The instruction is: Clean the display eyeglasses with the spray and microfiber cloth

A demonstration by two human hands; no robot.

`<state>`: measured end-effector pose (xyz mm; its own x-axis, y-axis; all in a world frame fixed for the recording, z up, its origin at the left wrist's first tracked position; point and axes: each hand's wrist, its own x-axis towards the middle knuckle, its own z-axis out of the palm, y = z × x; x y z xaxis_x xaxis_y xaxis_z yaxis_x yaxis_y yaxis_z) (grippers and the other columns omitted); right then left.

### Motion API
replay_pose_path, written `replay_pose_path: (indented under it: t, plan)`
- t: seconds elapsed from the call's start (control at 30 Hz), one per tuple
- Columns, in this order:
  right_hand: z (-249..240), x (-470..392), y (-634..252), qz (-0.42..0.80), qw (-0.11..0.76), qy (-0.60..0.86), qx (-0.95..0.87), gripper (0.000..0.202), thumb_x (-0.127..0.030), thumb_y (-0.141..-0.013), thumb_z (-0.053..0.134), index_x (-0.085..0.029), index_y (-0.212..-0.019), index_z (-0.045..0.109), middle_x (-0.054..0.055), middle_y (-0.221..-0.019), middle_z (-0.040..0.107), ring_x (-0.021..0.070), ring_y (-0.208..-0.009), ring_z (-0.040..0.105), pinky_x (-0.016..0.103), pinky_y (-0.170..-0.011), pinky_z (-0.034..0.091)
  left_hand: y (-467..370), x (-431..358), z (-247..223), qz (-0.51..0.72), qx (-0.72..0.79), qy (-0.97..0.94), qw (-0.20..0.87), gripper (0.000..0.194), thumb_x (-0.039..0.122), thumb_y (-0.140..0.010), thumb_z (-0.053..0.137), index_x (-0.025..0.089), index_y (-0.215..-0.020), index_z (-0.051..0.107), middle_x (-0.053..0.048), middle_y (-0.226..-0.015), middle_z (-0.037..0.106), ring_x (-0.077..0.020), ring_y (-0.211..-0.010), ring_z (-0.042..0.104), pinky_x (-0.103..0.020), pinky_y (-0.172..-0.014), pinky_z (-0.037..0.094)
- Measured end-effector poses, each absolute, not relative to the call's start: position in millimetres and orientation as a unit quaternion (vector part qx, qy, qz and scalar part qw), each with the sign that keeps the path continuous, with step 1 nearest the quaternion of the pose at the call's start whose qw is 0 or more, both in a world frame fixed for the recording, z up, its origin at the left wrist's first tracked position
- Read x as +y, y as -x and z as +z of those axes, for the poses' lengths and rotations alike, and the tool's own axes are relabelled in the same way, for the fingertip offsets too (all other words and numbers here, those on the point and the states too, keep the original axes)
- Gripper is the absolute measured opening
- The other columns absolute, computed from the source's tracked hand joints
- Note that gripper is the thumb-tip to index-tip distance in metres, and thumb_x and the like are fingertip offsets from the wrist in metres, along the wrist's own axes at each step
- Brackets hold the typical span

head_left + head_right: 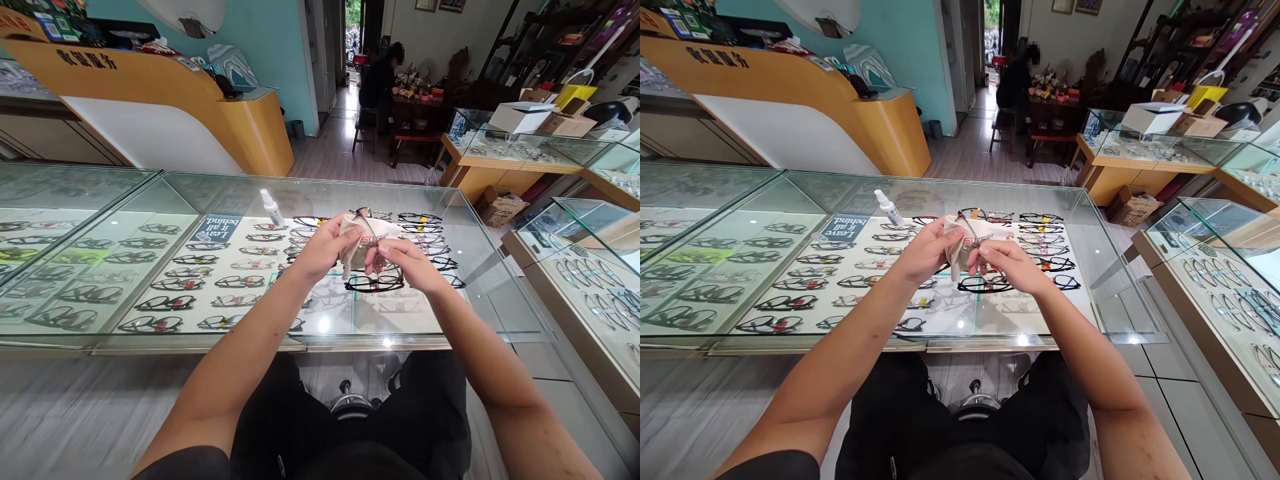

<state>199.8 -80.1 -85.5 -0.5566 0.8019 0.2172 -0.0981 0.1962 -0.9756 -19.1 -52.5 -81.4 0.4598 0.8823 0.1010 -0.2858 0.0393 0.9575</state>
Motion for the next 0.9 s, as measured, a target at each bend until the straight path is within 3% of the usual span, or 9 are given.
replay_pose_path:
  t: [0.23,0.57,0.7,0.9]
  plan:
    - [-85,-80,-201,0.563,0.373,0.252,-0.693,0.044,-0.055,-0.109,0.064,-0.017,-0.095,0.081,0.005,-0.085,0.079,0.0166,-0.08,0.063,0.03,-0.08,0.051,21,-51,-82,0.414,0.288,-0.545,0.67,0.055,0.068,-0.09,0.083,0.017,-0.096,0.062,-0.005,-0.076,0.077,-0.0172,-0.057,0.071,-0.026,-0.052,0.054]
    - [-93,-77,-199,0.6,0.415,0.248,-0.637,0.043,-0.055,-0.106,0.068,-0.017,-0.095,0.084,0.007,-0.085,0.082,0.0174,-0.078,0.066,0.031,-0.077,0.05,15,-57,-80,0.409,0.242,-0.571,0.669,0.048,0.047,-0.089,0.092,0.017,-0.114,0.063,-0.002,-0.076,0.078,-0.0183,-0.065,0.077,-0.026,-0.065,0.06]
    - [-94,-77,-198,0.596,0.399,0.251,-0.649,0.041,-0.055,-0.107,0.067,-0.018,-0.098,0.084,0.006,-0.088,0.082,0.0158,-0.079,0.065,0.03,-0.078,0.05,14,-58,-80,0.417,0.225,-0.578,0.664,0.048,0.045,-0.088,0.092,0.018,-0.112,0.061,0.002,-0.069,0.074,-0.0163,-0.058,0.073,-0.025,-0.062,0.058]
    - [-91,-79,-194,0.587,0.373,0.242,-0.677,0.043,-0.056,-0.107,0.066,-0.018,-0.096,0.084,0.005,-0.088,0.081,0.0161,-0.077,0.065,0.031,-0.08,0.052,11,-59,-82,0.432,0.242,-0.578,0.649,0.049,0.059,-0.092,0.086,0.022,-0.099,0.055,0.003,-0.058,0.069,-0.0174,-0.047,0.068,-0.024,-0.049,0.053]
